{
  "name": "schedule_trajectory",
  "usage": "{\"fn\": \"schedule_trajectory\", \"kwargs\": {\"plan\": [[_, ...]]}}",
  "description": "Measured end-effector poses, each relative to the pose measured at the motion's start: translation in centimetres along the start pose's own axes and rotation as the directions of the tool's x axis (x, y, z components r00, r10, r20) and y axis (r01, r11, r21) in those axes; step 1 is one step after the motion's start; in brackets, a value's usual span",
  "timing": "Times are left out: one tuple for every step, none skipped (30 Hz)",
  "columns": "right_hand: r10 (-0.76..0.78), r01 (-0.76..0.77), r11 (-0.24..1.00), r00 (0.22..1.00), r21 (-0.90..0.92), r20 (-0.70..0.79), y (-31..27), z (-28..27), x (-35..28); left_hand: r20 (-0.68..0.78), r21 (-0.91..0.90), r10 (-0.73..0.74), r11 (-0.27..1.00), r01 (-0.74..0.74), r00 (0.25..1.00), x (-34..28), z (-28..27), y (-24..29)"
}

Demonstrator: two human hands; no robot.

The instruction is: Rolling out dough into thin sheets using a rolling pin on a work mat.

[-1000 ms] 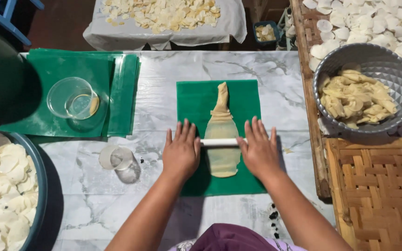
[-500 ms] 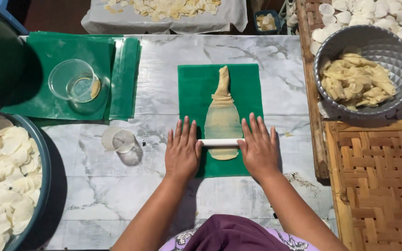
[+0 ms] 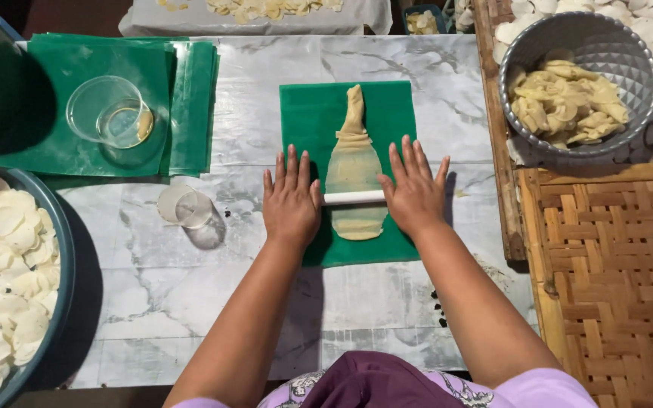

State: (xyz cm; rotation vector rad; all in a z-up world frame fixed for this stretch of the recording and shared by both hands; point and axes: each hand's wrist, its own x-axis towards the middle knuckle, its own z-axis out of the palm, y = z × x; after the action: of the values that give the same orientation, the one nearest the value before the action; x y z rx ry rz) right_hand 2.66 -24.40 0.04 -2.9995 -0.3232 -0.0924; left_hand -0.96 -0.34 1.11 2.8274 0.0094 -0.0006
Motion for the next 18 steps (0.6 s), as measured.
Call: {"fn": "schedule_trajectory", "kwargs": {"plan": [[0.000,0.000,1.000,1.000,-0.001,0.002,0.0,0.0,-2.1,0.001,-0.002,-0.001,1.000,0.001,1.000,-1.8,0.1,0.1],[-0.058,0.057,0.998,0.993,-0.020,-0.099,-0.1,0.0,-4.2,0.003,-0.010,0.022,1.000,-0.022,1.000,-3.5,0.2,0.2],[-0.119,0.111,0.993,0.971,-0.047,-0.209,-0.1,-0.1,-5.7,-0.007,-0.016,0.048,0.999,-0.048,0.999,-4.7,0.1,0.2],[-0.121,0.113,0.992,0.968,-0.050,-0.218,0.0,-0.1,-6.0,-0.016,-0.016,0.050,0.999,-0.051,0.999,-4.7,0.1,0.0],[-0.078,0.074,0.997,0.987,-0.034,-0.144,0.3,0.0,-7.0,-0.031,-0.003,0.052,0.999,-0.052,0.998,-5.1,0.3,-0.2],[-0.034,0.033,0.999,0.997,-0.021,-0.068,0.5,0.1,-8.0,-0.045,0.010,0.053,0.999,-0.053,0.998,-5.6,0.6,-0.3],[-0.036,0.035,0.999,0.997,-0.019,-0.064,0.4,-0.2,-6.8,-0.041,0.011,0.049,0.999,-0.049,0.998,-4.4,-0.1,0.1],[0.015,-0.014,0.999,0.999,0.032,-0.034,0.2,-0.6,-5.6,-0.050,-0.004,0.011,1.000,-0.011,0.999,-3.2,-0.9,0.4],[0.065,-0.064,0.995,0.998,0.078,-0.018,0.3,-1.2,-3.4,-0.073,-0.020,-0.022,1.000,0.020,0.997,-1.0,-1.9,0.9],[0.063,-0.060,0.995,0.998,0.079,-0.028,0.3,-0.2,-2.3,-0.084,-0.018,-0.020,1.000,0.018,0.996,-0.2,-1.4,0.8],[0.067,-0.067,0.997,0.998,0.043,0.010,0.3,0.9,-1.6,-0.004,-0.005,-0.037,0.999,0.037,0.999,0.1,-0.7,0.7],[0.072,-0.072,0.997,0.996,0.008,0.048,0.3,2.1,-0.8,0.076,0.010,-0.056,0.998,0.055,0.996,0.5,0.1,0.6],[0.061,-0.062,0.998,0.997,0.010,0.055,-0.1,1.3,-2.1,0.078,0.010,-0.069,0.998,0.068,0.995,-0.9,0.4,0.7],[0.018,-0.019,1.000,0.999,0.023,0.026,-0.5,0.5,-3.2,0.046,0.016,-0.048,0.999,0.047,0.998,-2.3,0.7,0.9],[-0.019,0.019,0.999,1.000,0.036,-0.015,-0.8,-0.4,-4.0,0.005,0.026,-0.017,1.000,0.016,1.000,-3.1,0.8,1.1],[-0.024,0.025,0.999,0.999,0.039,-0.021,-0.9,-0.7,-5.3,-0.002,0.030,-0.020,0.999,0.020,1.000,-4.4,0.7,1.2],[-0.063,0.064,0.998,0.997,0.029,-0.046,-0.9,-1.1,-6.8,-0.016,0.058,-0.006,0.998,0.006,1.000,-5.8,0.7,1.5],[-0.102,0.104,0.994,0.992,0.019,-0.071,-0.9,-1.5,-8.2,-0.029,0.086,0.009,0.996,-0.006,1.000,-7.2,0.7,1.7]]}}
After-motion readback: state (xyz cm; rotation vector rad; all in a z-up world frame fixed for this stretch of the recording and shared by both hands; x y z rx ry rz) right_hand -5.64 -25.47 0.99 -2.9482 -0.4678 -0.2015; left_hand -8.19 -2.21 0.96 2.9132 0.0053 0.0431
